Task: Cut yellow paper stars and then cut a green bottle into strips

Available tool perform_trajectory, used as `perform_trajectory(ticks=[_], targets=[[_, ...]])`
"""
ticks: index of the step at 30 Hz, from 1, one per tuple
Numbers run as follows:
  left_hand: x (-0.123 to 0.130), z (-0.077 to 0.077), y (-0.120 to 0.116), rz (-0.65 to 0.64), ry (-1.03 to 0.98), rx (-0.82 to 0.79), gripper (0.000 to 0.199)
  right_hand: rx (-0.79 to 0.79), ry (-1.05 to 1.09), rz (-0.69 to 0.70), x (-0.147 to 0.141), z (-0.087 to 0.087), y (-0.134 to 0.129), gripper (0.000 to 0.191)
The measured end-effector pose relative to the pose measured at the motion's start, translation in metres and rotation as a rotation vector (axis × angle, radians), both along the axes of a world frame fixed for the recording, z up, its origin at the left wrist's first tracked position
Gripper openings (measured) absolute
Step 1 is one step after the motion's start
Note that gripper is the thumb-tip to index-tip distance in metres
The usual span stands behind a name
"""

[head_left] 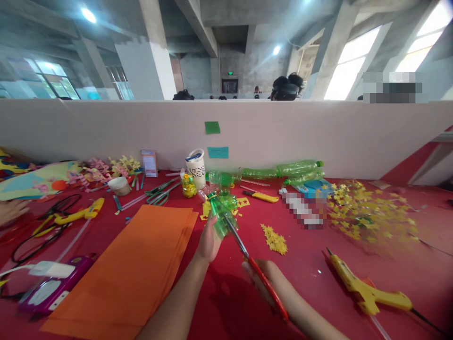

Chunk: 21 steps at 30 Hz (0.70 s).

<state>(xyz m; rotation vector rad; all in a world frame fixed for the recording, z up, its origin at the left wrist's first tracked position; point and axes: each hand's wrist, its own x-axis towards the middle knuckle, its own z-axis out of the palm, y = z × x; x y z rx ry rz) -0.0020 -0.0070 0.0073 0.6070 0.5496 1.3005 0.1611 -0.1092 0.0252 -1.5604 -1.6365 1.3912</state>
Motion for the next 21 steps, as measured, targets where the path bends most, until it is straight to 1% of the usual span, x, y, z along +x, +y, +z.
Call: perform_trajectory(ticks=[6, 11, 16, 19, 21], targets=[[0.006, -0.001, -0.006, 0.018, 0.086, -0.015, 0.049, -0.061, 0.073, -0.054, 0.003, -0.004, 0.003, 0.053], [0.01, -0.002, -0.008, -0.002, 0.098, -0.029, 0.054, -0.092, 0.091, -0.046, 0.002, 0.003, 0.001, 0.053], [0.007, -0.005, -0.006, 0.002, 0.115, -0.022, 0.055, -0.064, 0.059, -0.075, -0.001, 0.007, 0.0, 0.052], [0.007, -0.007, -0.006, 0.013, 0.133, -0.009, 0.056, -0.122, 0.103, -0.105, -0.003, 0.003, 0.001, 0.055], [0.008, -0.008, -0.007, 0.01, 0.161, 0.027, 0.056, -0.178, 0.155, -0.112, -0.002, 0.0, 0.003, 0.058]])
